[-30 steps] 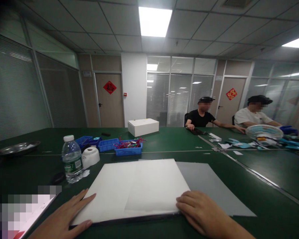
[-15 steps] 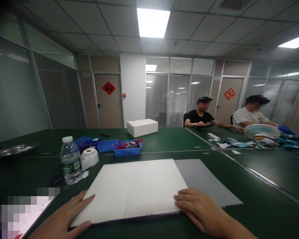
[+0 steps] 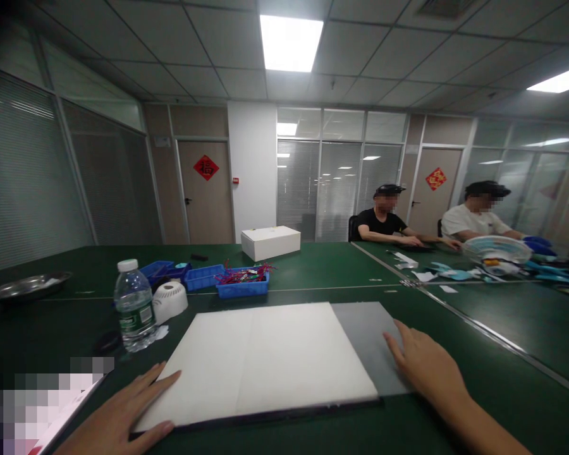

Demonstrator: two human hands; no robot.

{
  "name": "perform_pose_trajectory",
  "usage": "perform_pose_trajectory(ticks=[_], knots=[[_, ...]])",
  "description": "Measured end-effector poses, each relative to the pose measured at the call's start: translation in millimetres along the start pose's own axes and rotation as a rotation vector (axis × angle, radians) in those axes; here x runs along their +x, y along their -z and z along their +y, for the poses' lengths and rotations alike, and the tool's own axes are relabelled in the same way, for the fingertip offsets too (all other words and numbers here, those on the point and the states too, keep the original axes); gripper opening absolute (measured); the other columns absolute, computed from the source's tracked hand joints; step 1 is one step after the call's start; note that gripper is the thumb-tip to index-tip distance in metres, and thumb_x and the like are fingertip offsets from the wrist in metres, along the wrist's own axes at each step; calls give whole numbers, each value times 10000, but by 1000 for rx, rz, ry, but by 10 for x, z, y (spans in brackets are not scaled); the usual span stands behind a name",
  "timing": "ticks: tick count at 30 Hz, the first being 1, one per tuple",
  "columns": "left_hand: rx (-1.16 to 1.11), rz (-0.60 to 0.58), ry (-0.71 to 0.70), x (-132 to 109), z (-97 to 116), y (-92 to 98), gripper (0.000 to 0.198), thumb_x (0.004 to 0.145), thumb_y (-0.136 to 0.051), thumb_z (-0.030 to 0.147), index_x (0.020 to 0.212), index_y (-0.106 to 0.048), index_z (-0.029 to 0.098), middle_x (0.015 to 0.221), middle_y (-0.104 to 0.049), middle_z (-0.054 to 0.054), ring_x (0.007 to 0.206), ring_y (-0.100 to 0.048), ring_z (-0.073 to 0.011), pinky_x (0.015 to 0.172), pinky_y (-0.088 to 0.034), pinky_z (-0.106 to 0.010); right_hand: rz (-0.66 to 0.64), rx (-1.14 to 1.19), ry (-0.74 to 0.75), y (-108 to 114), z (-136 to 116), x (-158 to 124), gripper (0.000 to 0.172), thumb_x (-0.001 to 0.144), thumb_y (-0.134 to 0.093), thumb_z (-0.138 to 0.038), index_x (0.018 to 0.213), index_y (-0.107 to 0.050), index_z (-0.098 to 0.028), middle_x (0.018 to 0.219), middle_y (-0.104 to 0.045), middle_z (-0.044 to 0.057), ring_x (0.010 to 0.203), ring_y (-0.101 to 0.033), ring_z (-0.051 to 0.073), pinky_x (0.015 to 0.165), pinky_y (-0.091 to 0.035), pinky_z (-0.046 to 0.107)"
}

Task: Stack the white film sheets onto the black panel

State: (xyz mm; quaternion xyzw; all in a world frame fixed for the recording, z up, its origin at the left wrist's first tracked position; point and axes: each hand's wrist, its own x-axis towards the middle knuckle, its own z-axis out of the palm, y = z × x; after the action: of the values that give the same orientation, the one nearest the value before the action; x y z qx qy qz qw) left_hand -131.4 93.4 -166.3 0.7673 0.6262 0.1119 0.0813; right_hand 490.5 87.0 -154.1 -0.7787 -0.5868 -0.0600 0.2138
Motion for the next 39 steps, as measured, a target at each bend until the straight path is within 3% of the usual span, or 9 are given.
perform_pose_trajectory(ticks=[4,10,15,22,30,39], knots=[[17,-20,7,-8,11,31,808,863,-566,762,1548,-427,356,1675,-322,-73,1507,-366,-375,1219,-300,-576,-69,83,-227,9,361,151,849,914,-284,-725,1366,-620,-90,1146,-738,216,969,-727,389,899,-559,571],[18,-36,17,-12,70,87,812,862,-575,750,1548,-428,342,1675,-313,-76,1502,-370,-387,1215,-305,-587,-109,263,-259,-104,500,277,773,922,-251,-709,1254,-692,-167,1267,-715,129,1120,-688,328,975,-540,452],[40,-19,1,-11,85,71,814,857,-589,738,1548,-433,338,1670,-317,-74,1504,-366,-382,1223,-304,-569,-93,318,-261,-135,470,264,800,912,-274,-710,1346,-633,-142,1358,-662,140,1224,-629,342,1068,-474,462],[37,-6,-9,-15,56,55,838,857,-573,758,1559,-418,327,1669,-326,-59,1518,-344,-365,1236,-286,-556,-134,323,-252,-125,337,195,827,900,-287,-734,1340,-650,-136,1370,-648,167,1190,-641,376,1030,-488,515],[40,-14,-13,1,41,45,856,860,-556,771,1570,-400,319,1677,-306,-62,1527,-327,-357,1239,-283,-551,-184,375,-139,-119,157,99,775,916,-309,-744,1308,-676,-184,1348,-671,124,1197,-644,347,1044,-495,477],[15,-13,-5,-5,51,58,869,836,-596,763,1563,-412,324,1674,-316,-57,1516,-345,-372,1234,-293,-559,-261,445,9,-110,-48,-8,731,955,-332,-742,1377,-629,-225,1431,-619,70,1318,-567,307,1177,-387,476]])
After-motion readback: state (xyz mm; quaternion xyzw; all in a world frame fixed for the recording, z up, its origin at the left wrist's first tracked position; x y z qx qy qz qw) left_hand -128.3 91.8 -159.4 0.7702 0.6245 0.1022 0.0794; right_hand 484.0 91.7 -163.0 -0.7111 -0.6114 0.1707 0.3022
